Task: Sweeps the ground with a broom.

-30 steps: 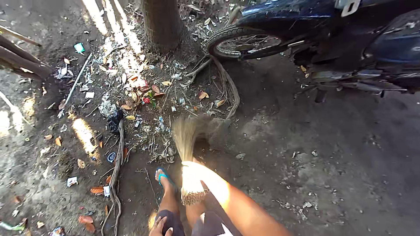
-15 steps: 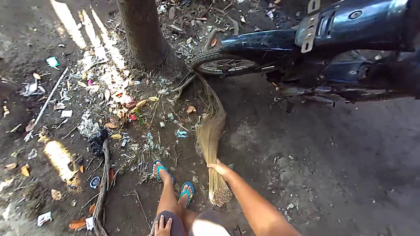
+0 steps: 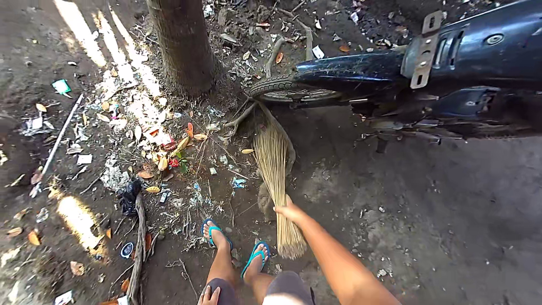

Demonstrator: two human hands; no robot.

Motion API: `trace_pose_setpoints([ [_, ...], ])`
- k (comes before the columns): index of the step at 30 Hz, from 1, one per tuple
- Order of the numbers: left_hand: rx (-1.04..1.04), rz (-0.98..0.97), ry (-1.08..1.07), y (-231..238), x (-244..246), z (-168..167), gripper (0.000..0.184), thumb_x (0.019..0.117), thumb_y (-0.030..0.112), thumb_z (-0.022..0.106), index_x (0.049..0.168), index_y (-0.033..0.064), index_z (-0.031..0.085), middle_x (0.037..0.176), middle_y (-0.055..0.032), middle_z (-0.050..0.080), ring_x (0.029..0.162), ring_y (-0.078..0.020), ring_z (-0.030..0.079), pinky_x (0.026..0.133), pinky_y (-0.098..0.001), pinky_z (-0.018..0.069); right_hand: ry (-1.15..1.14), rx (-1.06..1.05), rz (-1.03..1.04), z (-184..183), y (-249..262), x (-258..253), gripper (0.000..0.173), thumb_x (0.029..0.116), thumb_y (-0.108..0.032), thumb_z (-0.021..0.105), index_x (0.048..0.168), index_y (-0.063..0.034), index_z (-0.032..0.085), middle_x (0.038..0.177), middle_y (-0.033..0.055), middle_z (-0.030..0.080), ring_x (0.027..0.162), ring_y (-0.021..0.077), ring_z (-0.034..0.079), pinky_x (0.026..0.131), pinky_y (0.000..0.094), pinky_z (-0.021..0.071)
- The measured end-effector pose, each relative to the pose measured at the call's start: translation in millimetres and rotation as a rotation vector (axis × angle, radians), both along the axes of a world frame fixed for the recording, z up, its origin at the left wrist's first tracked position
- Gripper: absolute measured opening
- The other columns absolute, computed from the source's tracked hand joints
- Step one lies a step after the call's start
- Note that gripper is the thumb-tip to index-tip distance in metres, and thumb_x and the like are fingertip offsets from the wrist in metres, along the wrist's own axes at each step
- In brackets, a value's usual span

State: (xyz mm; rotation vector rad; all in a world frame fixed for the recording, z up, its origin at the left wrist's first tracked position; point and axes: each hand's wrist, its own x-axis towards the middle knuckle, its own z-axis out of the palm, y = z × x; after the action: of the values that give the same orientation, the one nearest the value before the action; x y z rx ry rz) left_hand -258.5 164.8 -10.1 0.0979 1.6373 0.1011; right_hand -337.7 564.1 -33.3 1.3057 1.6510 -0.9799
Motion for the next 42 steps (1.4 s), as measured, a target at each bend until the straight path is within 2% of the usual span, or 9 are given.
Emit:
trace_pose_setpoints([
  [5, -0.025, 0.031, 0.009, 13, -2, 1, 0.086, 0.0891, 0.059, 0.070, 0.160, 0.0192, 0.041, 0.170, -0.0144, 0.024, 0.154, -0.0384, 0.029, 0.115, -0.0643, 0.0359, 0.000, -0.171, 0.538, -7, 35, -16, 0.106, 0.0889, -0.036, 0.078, 0.166, -0.0272, 0.005, 0.140, 0.0261, 0.058, 0.126, 0.0418, 0.059, 0.106, 0.0627, 0.0456],
  [10, -0.053, 0.109, 0.042, 50, 27, 4, 0.085, 0.0892, 0.057, 0.072, 0.159, 0.0163, 0.042, 0.169, -0.0175, 0.025, 0.153, -0.0402, 0.030, 0.115, -0.0623, 0.0374, 0.169, -0.219, 0.350, 44, 74, 76, 0.111, 0.0846, -0.028, 0.082, 0.166, -0.0293, 0.007, 0.141, 0.0242, 0.057, 0.125, 0.0375, 0.061, 0.106, 0.0590, 0.0477],
  [15, -0.118, 0.097, 0.097, 93, 54, 6, 0.085, 0.0875, 0.055, 0.073, 0.157, 0.0156, 0.045, 0.167, -0.0198, 0.029, 0.153, -0.0410, 0.031, 0.116, -0.0595, 0.0380, 0.040, -0.197, 0.008, 13, 64, 83, 0.104, 0.0904, -0.031, 0.077, 0.165, -0.0179, 0.007, 0.148, 0.0256, 0.050, 0.133, 0.0377, 0.055, 0.111, 0.0567, 0.0441],
  [18, -0.143, 0.120, 0.133, 113, 62, 9, 0.087, 0.0857, 0.056, 0.075, 0.156, 0.0133, 0.047, 0.165, -0.0229, 0.031, 0.149, -0.0432, 0.036, 0.115, -0.0600, 0.0395, -0.049, -0.308, 0.354, -13, 74, 74, 0.103, 0.0894, -0.034, 0.076, 0.165, -0.0186, 0.009, 0.143, 0.0256, 0.055, 0.132, 0.0392, 0.055, 0.110, 0.0588, 0.0433],
  [22, -0.099, 0.096, 0.185, 121, 75, -2, 0.083, 0.0856, 0.055, 0.075, 0.150, 0.0078, 0.052, 0.159, -0.0281, 0.039, 0.145, -0.0447, 0.042, 0.117, -0.0580, 0.0383, 0.090, -0.355, 0.568, 28, 132, 117, 0.113, 0.0848, -0.032, 0.082, 0.166, -0.0280, 0.004, 0.136, 0.0277, 0.060, 0.123, 0.0444, 0.061, 0.103, 0.0656, 0.0458],
  [28, -0.037, 0.077, 0.088, 153, 53, 30, 0.072, 0.0965, 0.053, 0.062, 0.148, 0.0025, 0.053, 0.156, -0.0266, 0.044, 0.148, -0.0420, 0.038, 0.123, -0.0563, 0.0277, 0.046, -0.046, 0.058, 118, 207, 283, 0.117, 0.0802, -0.021, 0.085, 0.166, -0.0209, 0.006, 0.144, 0.0278, 0.053, 0.129, 0.0407, 0.058, 0.108, 0.0593, 0.0461],
  [34, -0.003, 0.111, 0.226, 135, 59, 4, 0.066, 0.0984, 0.043, 0.066, 0.145, -0.0024, 0.054, 0.152, -0.0300, 0.048, 0.145, -0.0400, 0.045, 0.121, -0.0518, 0.0337, -0.028, 0.162, -0.685, 76, 232, 311, 0.067, 0.0959, -0.024, 0.071, 0.151, -0.0016, 0.041, 0.137, 0.0269, 0.057, 0.124, 0.0371, 0.058, 0.102, 0.0560, 0.0471],
  [36, 0.032, 0.140, 0.288, 139, 51, 8, 0.060, 0.0988, 0.040, 0.065, 0.140, -0.0036, 0.058, 0.143, -0.0292, 0.056, 0.139, -0.0396, 0.051, 0.119, -0.0529, 0.0371, -0.073, -0.034, -0.527, 57, 210, 298, 0.061, 0.0955, -0.025, 0.071, 0.145, 0.0014, 0.047, 0.134, 0.0259, 0.059, 0.123, 0.0356, 0.058, 0.104, 0.0541, 0.0468],
  [42, 0.116, 0.185, 0.323, 140, 40, 6, 0.055, 0.0978, 0.038, 0.064, 0.137, -0.0008, 0.062, 0.141, -0.0266, 0.059, 0.136, -0.0387, 0.054, 0.118, -0.0537, 0.0385, 0.049, -0.488, 0.271, 94, 153, 261, 0.112, 0.0805, -0.021, 0.084, 0.166, -0.0191, 0.011, 0.143, 0.0261, 0.054, 0.130, 0.0382, 0.057, 0.109, 0.0585, 0.0450],
])
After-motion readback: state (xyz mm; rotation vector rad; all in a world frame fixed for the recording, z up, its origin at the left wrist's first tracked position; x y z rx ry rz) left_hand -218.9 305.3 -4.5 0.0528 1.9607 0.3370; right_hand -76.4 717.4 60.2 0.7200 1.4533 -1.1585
